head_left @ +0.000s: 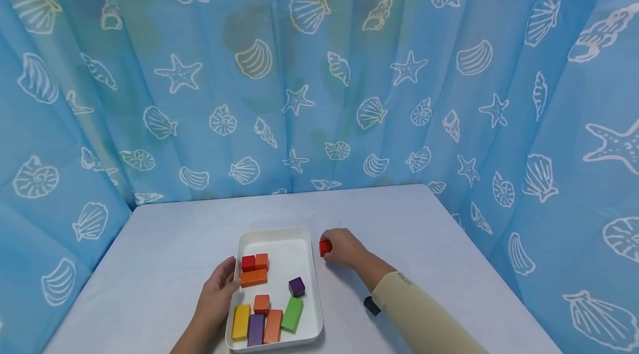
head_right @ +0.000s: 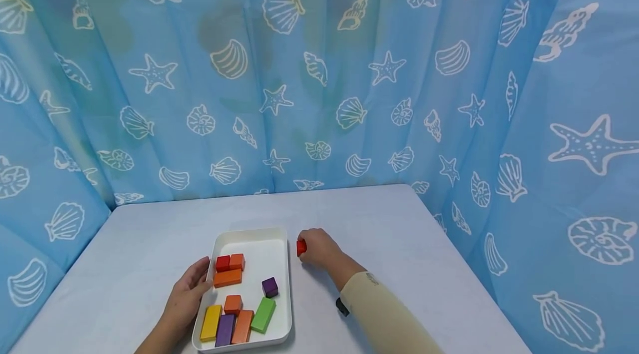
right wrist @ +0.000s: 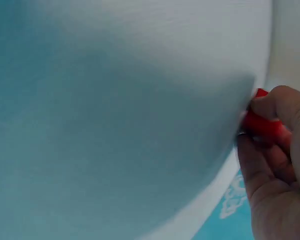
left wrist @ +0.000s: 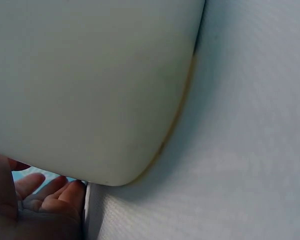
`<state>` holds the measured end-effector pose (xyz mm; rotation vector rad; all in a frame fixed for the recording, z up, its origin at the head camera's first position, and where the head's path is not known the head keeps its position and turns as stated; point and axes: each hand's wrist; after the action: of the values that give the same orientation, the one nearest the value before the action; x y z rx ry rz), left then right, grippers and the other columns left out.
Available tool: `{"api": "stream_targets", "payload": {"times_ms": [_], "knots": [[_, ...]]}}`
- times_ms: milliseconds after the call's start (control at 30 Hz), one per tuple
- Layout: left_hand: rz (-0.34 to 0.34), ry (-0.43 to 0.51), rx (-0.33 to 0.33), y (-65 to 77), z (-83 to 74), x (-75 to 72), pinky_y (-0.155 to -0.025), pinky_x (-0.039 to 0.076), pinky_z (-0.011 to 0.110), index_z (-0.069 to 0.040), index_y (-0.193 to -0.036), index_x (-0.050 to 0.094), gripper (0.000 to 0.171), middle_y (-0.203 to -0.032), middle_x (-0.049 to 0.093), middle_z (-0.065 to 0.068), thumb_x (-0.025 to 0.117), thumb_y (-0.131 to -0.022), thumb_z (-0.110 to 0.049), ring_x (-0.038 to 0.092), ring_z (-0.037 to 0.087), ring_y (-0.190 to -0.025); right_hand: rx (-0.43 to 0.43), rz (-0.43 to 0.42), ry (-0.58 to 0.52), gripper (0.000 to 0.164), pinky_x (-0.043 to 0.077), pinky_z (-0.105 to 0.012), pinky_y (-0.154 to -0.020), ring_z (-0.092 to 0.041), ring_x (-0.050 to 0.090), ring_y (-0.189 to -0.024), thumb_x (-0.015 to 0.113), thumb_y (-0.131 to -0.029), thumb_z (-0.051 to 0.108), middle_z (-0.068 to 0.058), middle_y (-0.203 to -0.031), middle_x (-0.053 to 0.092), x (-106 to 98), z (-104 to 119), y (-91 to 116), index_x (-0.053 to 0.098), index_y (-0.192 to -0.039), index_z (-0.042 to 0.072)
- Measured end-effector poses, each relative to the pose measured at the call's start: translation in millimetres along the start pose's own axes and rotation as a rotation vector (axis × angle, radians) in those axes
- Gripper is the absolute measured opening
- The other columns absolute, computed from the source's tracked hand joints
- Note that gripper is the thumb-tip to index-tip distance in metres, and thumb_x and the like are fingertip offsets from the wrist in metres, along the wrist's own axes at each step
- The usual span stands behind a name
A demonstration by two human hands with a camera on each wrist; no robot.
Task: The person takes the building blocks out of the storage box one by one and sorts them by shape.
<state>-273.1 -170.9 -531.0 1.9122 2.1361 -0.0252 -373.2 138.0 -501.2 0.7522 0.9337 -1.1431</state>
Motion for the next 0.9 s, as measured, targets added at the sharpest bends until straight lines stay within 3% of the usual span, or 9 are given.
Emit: {"api": "stream_targets", "payload": {"times_ms": [300,467,700,900], "knots": [[0.001,-0.014,-0.030,-2.1,-0.5,-0.2,-0.121,0.031,0.059,-0.004,-0.167,0.029,0.068,-0.171,0.030,0.024,0.059,-0.107,-0.012,0.029,0.045,-0.156,-0.009,0.011,-0.271,0.042,0.062,-0.041,-0.088,-0.024,0.061,-0.100,0.089,-0.084,0.012,0.000,-0.106,0.067,7.9,-30.7,-6.5,0.075,-0.124,0.013],[-0.003,0.008,-0.063,-1.5,3.7,1.5,-0.120,0.031,0.061,-0.002,-0.166,0.029,0.068,-0.169,0.031,0.026,0.060,-0.105,-0.009,0.029,0.047,-0.155,0.005,0.044,-0.363,0.044,0.061,-0.041,-0.090,-0.024,0.061,-0.101,0.091,-0.083,0.013,0.001,-0.107,0.067,10.8,-42.2,-7.7,0.075,-0.124,0.016],[-0.011,-0.018,-0.032,1.3,7.8,0.2,-0.122,0.030,0.059,-0.005,-0.166,0.032,0.066,-0.170,0.032,0.023,0.059,-0.106,-0.011,0.030,0.044,-0.156,-0.012,0.074,-0.359,0.042,0.060,-0.041,-0.090,-0.024,0.061,-0.102,0.091,-0.084,0.012,0.000,-0.107,0.068,5.8,-36.2,-8.5,0.074,-0.122,0.016],[0.008,-0.018,0.024,-1.9,6.1,-3.3,-0.123,0.029,0.056,-0.005,-0.166,0.033,0.064,-0.170,0.032,0.021,0.057,-0.107,-0.011,0.029,0.041,-0.157,-0.008,0.116,-0.250,0.072,0.060,-0.045,-0.096,-0.029,0.061,-0.118,0.095,-0.080,0.016,-0.006,-0.134,0.065,-13.9,-22.5,-11.9,0.062,-0.144,0.014]]}}
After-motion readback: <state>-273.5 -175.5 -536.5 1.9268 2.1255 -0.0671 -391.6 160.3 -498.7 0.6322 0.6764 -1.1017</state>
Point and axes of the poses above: each hand's wrist, its own y-axis away from the middle knuckle, its own x-axis out of the palm, z = x × y
